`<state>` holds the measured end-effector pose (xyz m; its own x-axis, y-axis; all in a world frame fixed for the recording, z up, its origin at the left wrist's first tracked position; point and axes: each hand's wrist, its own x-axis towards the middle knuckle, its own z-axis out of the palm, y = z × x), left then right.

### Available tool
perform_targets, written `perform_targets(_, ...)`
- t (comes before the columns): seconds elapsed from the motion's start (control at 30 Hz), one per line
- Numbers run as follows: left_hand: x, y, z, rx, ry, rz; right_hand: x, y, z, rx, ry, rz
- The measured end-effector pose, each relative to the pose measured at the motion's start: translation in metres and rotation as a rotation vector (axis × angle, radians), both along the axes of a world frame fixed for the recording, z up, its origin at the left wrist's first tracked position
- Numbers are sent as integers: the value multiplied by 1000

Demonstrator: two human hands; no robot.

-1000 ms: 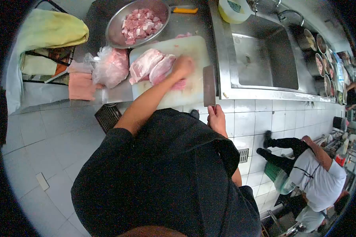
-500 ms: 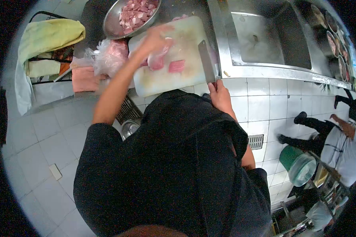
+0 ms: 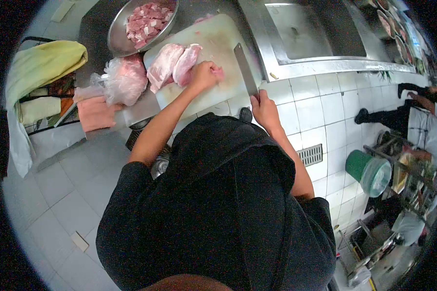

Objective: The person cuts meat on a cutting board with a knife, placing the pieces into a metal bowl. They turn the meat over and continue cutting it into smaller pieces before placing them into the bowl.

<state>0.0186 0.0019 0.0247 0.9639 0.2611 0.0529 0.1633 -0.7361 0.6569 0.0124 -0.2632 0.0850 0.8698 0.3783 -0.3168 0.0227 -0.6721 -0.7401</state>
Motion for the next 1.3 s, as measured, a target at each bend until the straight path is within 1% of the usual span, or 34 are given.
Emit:
perform_targets(0.1,5,2,9,-404,343,135,-7,0,1,-5,38,-32)
perform_targets(0.2,0,10,9,-871,284,216,-17,3,3,-31,23,-62)
perform_targets(0.3,7,8,13,-1314,207,109,-24,8,6,-47,12,-86)
perform_targets(0.4,20,-16,0,-1465,30,356,-27,10,8,-58,49,-118)
perform_targets(0.47,11,-22,0,-1123,182,335,-28,13,8,-67,37,-119)
perform_targets(0.5,4,-24,4,-948,253,323,-28,15,9,-69,-33,-102)
perform_targets(0.53,-3,-27,13,-848,201,348,-32,15,11,-72,-101,-86)
perform_targets(0.57,-5,-25,11,-664,99,310,-36,15,13,-76,-168,-68)
perform_targets(0.63,-10,-19,-2,-289,-97,236,-43,16,20,-109,-179,-60)
perform_targets(0.73,-2,-15,-13,-238,-352,66,-56,19,30,-124,-191,-37)
perform_targets(1.1,17,-22,-38,-220,-457,40,-40,27,27,-305,-192,141)
perform_targets(1.23,20,-19,-40,-231,-467,50,-12,44,6,-320,-225,212)
perform_targets(1.3,18,-17,-39,-257,-434,25,15,58,-26,-289,-243,243)
